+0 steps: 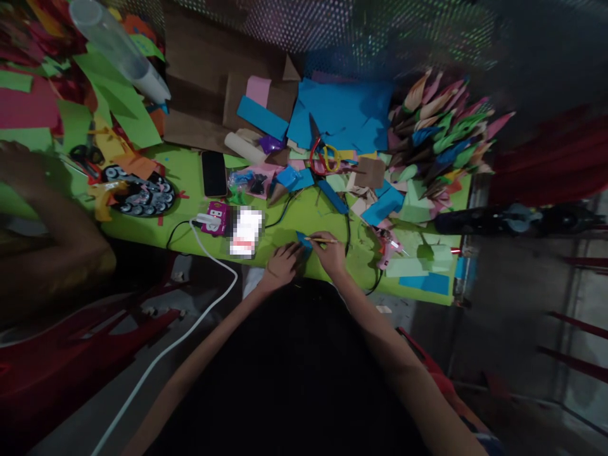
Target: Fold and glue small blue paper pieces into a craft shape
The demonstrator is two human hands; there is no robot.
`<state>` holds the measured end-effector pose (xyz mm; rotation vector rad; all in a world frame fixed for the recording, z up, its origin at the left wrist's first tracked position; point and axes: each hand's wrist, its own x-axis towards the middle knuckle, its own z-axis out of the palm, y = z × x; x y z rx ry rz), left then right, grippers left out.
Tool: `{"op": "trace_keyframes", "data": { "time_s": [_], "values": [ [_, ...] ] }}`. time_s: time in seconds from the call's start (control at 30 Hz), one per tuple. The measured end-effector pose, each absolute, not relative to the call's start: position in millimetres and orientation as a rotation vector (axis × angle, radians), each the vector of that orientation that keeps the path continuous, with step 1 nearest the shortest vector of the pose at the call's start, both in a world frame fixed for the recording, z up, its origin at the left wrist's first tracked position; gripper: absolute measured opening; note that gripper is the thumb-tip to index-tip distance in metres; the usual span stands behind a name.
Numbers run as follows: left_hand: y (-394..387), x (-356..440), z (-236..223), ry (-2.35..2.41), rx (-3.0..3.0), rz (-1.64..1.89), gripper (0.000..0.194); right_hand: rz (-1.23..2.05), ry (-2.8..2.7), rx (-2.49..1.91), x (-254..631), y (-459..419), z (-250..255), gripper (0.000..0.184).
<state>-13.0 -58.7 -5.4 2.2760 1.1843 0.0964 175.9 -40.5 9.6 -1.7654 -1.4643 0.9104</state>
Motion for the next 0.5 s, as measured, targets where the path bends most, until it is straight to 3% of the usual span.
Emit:
{"op": "trace_keyframes", "data": {
  "time_s": [0.1,0.23,0.5],
  "values": [
    [-58,-12,-1,1.207,2.274,0.139,0.049,0.922,-1.436,-1.803,182,-47,10,0.031],
    [-57,-13,10,1.412,2.173,0.167,0.026,0.899,-1.384,-1.806,184,-51,10,0.031],
    [-57,-22,19,1.611,2.067,0.214,0.031,0.954,-1.426,-1.796,177,-45,6,0.032]
  ]
}}
